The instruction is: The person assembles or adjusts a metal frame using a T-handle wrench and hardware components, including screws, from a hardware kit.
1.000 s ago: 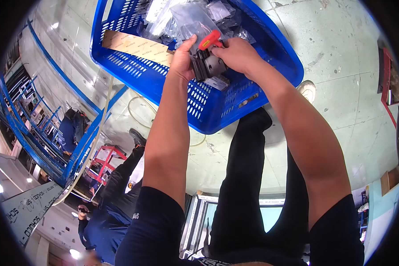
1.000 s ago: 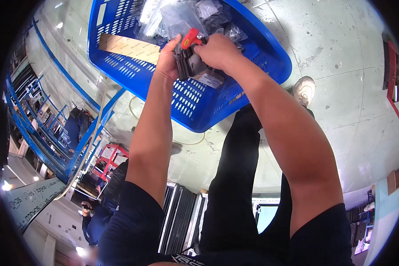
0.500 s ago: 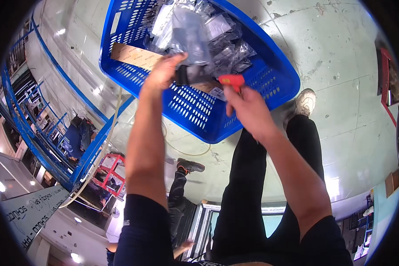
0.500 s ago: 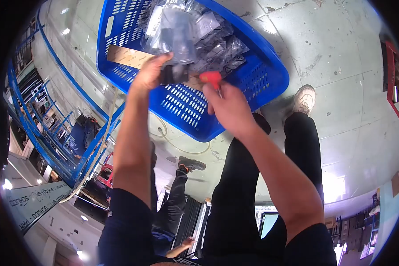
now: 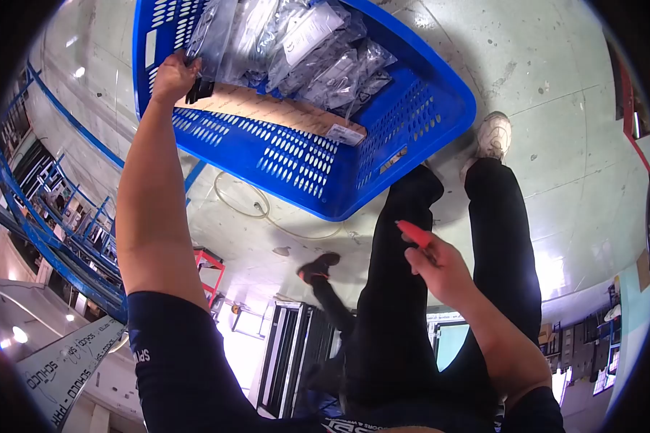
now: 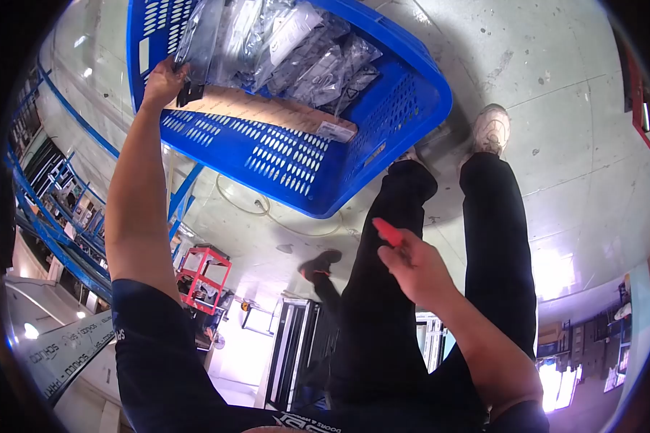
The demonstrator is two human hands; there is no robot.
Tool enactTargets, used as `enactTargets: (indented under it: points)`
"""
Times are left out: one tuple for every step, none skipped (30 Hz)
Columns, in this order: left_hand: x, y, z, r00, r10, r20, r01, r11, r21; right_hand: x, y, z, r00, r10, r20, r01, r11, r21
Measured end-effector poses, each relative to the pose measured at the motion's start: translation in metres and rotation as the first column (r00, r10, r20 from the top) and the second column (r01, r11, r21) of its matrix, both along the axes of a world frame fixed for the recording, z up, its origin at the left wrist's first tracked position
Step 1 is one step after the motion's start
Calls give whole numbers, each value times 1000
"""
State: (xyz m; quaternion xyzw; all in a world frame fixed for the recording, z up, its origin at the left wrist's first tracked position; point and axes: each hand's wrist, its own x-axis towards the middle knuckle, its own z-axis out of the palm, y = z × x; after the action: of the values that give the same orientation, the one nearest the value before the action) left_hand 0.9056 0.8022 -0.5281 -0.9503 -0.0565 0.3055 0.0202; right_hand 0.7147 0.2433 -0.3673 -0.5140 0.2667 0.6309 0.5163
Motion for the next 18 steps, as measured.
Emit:
enactTargets:
  points:
    - [-3, 0, -7, 1000, -5, -13, 5, 1000, -2, -5, -5, -5, 1000, -5, -13, 5, 1000, -2]
    - [-6, 0, -15, 1000, 8, 0, -8, 998, 55, -9, -11, -9, 999, 8, -35, -9, 1000, -26]
    - [-8, 0, -21, 1000, 23, 15, -25, 993, 112, -12, -16, -12, 998, 24, -57, -27, 998, -50]
    - [-8, 0, -28, 1000, 26, 0, -26, 993, 117, -14, -18, -15, 996, 60, -62, -62, 997, -42]
    - [-8, -1, -34, 999, 41, -32, -33, 977, 211, -13, -19, -17, 996, 62, -69, -65, 997, -47]
    - [-8, 3, -44, 994, 83, -67, -61, 958, 280, -10, -17, -19, 995, 86, -59, -87, 996, -18]
    - [-5, 11, -56, 987, 125, -98, -83, 933, 349, -8, -15, -20, 993, 107, -45, -106, 994, 11]
    - [-6, 18, -66, 976, 194, -101, -135, 899, 417, -7, -12, -21, 994, 113, -5, -113, 993, 28]
    - [-3, 9, -64, 976, 189, -103, -131, 901, 414, -7, -10, -22, 994, 109, -7, -109, 994, 24]
    - [-2, -6, -56, 974, 211, -85, -145, 864, 482, -7, -9, -23, 994, 104, -27, -103, 994, 47]
    - [-3, -23, -45, 971, 231, -64, -160, 823, 545, -8, -9, -23, 994, 100, -46, -97, 993, 67]
    - [-4, -35, -36, 979, 202, -37, -147, 814, 562, -9, -10, -24, 993, 102, -54, -97, 992, 76]
    - [-8, -31, -35, 984, 179, 0, -150, 822, 549, -14, -12, -28, 994, 94, -49, -91, 994, 64]
    - [-21, -14, -41, 977, 187, 107, -215, 868, 448, -22, -13, -31, 996, 70, -56, -67, 996, 51]
    - [-31, -6, -46, 956, 199, 213, -263, 905, 334, -27, -13, -34, 997, 40, -60, -37, 999, 38]
    - [-35, -20, -38, 934, 281, 221, -332, 913, 237, -28, -13, -35, 995, -33, -94, 35, 999, 19]
    - [-46, -42, -25, 906, 363, 217, -397, 907, 139, -33, -14, -37, 995, -52, -86, 53, 998, 12]
    - [-59, -65, -19, 882, 381, 278, -424, 899, 114, -38, -17, -41, 992, -101, -73, 103, 995, 15]
